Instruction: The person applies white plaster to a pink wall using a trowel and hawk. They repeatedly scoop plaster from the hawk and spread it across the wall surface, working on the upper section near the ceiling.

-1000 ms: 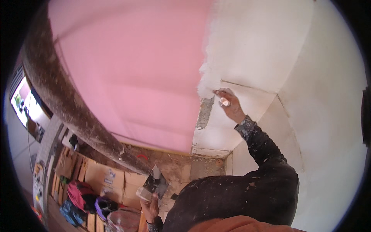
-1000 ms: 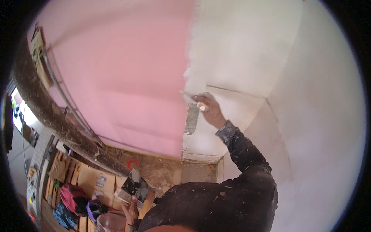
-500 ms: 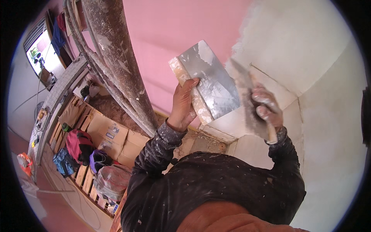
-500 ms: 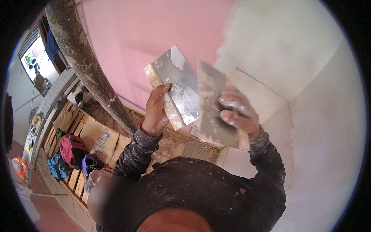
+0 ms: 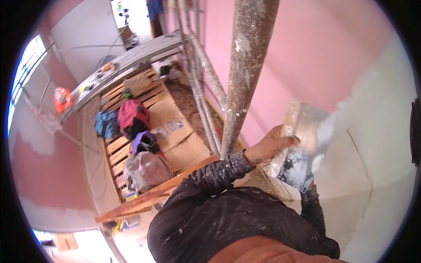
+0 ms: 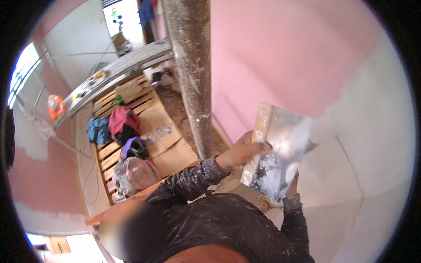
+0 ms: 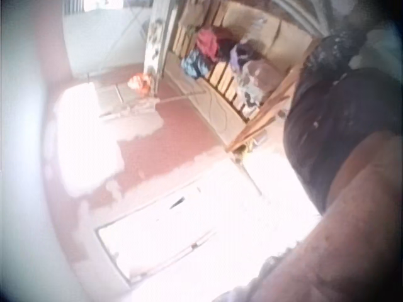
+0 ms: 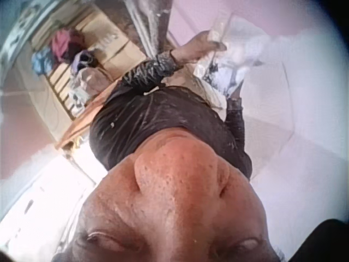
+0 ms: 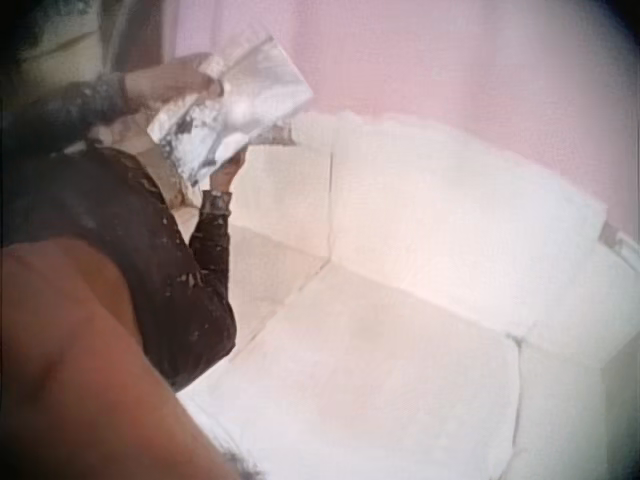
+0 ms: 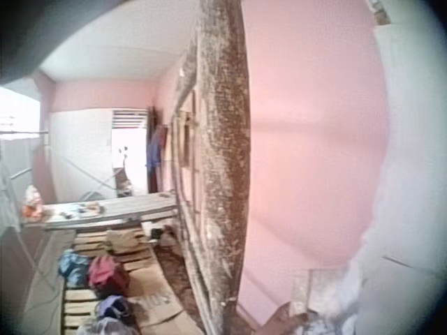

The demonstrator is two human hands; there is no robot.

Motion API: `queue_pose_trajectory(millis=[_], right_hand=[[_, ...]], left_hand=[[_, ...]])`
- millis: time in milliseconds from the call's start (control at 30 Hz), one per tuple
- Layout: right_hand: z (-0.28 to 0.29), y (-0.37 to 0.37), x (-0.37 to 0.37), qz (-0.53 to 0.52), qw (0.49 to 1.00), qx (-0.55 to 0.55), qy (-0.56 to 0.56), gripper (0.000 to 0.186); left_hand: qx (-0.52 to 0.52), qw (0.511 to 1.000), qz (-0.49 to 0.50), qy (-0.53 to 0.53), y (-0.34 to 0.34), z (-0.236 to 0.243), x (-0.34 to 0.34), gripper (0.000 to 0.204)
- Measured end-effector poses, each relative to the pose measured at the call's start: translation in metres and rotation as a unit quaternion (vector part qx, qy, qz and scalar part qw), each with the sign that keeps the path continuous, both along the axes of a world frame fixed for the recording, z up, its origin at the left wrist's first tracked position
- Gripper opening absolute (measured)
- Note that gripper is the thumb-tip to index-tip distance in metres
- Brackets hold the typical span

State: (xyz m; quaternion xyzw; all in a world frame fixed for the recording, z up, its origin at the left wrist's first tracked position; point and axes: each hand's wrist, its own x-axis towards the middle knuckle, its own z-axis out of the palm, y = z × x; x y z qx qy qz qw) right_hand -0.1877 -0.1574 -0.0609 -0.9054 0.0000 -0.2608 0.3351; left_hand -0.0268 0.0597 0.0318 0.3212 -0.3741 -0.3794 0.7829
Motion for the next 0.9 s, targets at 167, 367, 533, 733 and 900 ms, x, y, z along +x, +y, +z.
queue_pose_trajectory(millis=[167, 367, 533, 733, 900], right_hand=[[-0.065, -0.001, 0.083, 0.096, 0.967, 0.236, 0.003, 0.051], [-0.091, -0.006, 0.161, 0.281, 0.899, 0.322, 0.099, 0.046], [-0.123, -0.014, 0.195, 0.47, 0.865, 0.031, 0.172, 0.028], [-0.169, 0.037, 0.189, 0.643, 0.739, 0.015, 0.2, 0.036], [-0.155, 0.128, 0.159, 0.744, 0.63, -0.035, 0.219, 0.035]], left_hand=[[0.071, 0.973, 0.128, -0.18, 0.051, 0.049, -0.005, 0.031], [-0.096, 0.89, 0.436, -0.088, 0.096, 0.017, -0.03, 0.061], [-0.301, 0.848, 0.42, -0.116, 0.156, -0.013, -0.069, 0.033], [-0.144, 0.529, 0.808, 0.216, 0.188, -0.139, -0.203, 0.04], [-0.257, 0.43, 0.826, 0.26, 0.192, -0.289, -0.304, 0.048]])
